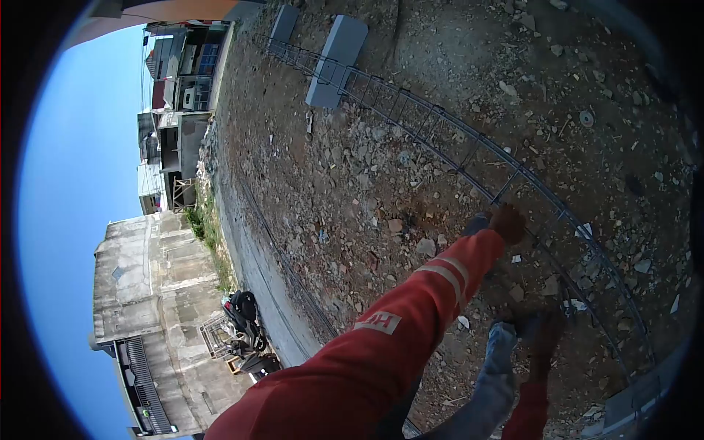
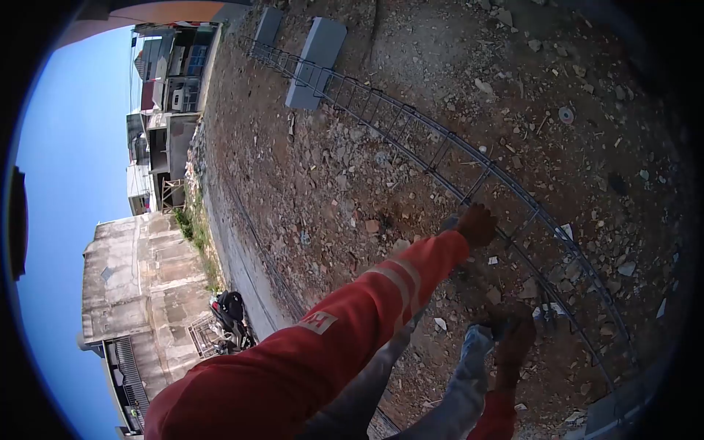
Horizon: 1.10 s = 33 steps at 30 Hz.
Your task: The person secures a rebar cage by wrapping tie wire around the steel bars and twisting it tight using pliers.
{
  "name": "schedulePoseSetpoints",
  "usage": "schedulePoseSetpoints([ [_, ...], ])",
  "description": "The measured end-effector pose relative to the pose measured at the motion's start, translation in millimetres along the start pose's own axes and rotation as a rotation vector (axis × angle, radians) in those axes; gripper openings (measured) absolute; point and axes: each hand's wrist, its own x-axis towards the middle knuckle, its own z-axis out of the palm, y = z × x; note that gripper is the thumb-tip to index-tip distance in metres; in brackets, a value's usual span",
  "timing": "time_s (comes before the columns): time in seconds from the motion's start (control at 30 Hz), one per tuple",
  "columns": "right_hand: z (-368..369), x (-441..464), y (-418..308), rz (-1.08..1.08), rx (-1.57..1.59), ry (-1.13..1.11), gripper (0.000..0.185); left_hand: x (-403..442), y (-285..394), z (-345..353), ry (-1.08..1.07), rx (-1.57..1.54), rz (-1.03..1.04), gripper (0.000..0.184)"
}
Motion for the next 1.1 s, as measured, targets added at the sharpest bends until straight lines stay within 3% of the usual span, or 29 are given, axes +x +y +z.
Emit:
schedulePoseSetpoints([
  [0.07, 11, 29, -26, -0.205, 0.02, 0.146, 0.037, -3, 3, -1, 0.002, 0.014, 0.02, 0.039],
  [0.13, 22, 73, -56, -0.192, 0.04, 0.16, 0.04, -4, -1, -1, -0.006, 0.035, 0.038, 0.039],
  [0.2, 49, 95, -68, -0.187, 0.068, 0.135, 0.043, -7, -6, 5, 0.122, -0.058, 0.065, 0.038],
  [0.33, 132, 157, -6, -0.198, -0.176, 0.316, 0.054, -10, -13, -3, 0.181, -0.156, 0.109, 0.038],
  [0.4, 140, 168, -5, -0.184, 0.003, -0.067, 0.052, -15, -14, -17, 0.038, -0.182, 0.157, 0.039],
  [0.43, 136, 161, -15, -0.145, 0.022, -0.018, 0.05, -19, -22, -27, 0.04, -0.193, 0.146, 0.039],
  [0.53, 136, 161, -11, -0.185, -0.112, 0.04, 0.047, -31, -32, -42, 0.179, -0.488, 0.106, 0.039],
  [0.6, 136, 163, -25, -0.126, -0.151, 0.019, 0.045, -41, -57, -56, 0.448, -0.56, 0.218, 0.037],
  [0.63, 125, 161, -30, -0.065, -0.197, 0.0, 0.043, -60, -72, -91, 0.429, -0.66, 0.121, 0.032],
  [0.7, 137, 164, -13, -0.134, -0.184, 0.07, 0.039, -62, -110, -93, 0.67, -0.649, 0.045, 0.022],
  [0.73, 127, 162, -34, -0.043, -0.186, 0.038, 0.035, -60, -133, -91, 0.763, -0.587, 0.059, 0.021],
  [0.8, 124, 160, -50, -0.074, -0.147, 0.178, 0.03, -62, -167, -90, 0.716, -0.455, 0.008, 0.023],
  [0.93, 94, 155, -91, 0.03, 0.0, 0.1, 0.048, -59, -186, -89, 0.579, -0.407, 0.214, 0.029],
  [1.03, 96, 156, -93, 0.077, -0.031, 0.145, 0.05, -48, -190, -89, 0.542, -0.302, 0.306, 0.031],
  [1.1, 100, 158, -93, 0.194, 0.138, 0.16, 0.044, -42, -184, -94, 0.539, -0.251, 0.3, 0.031],
])
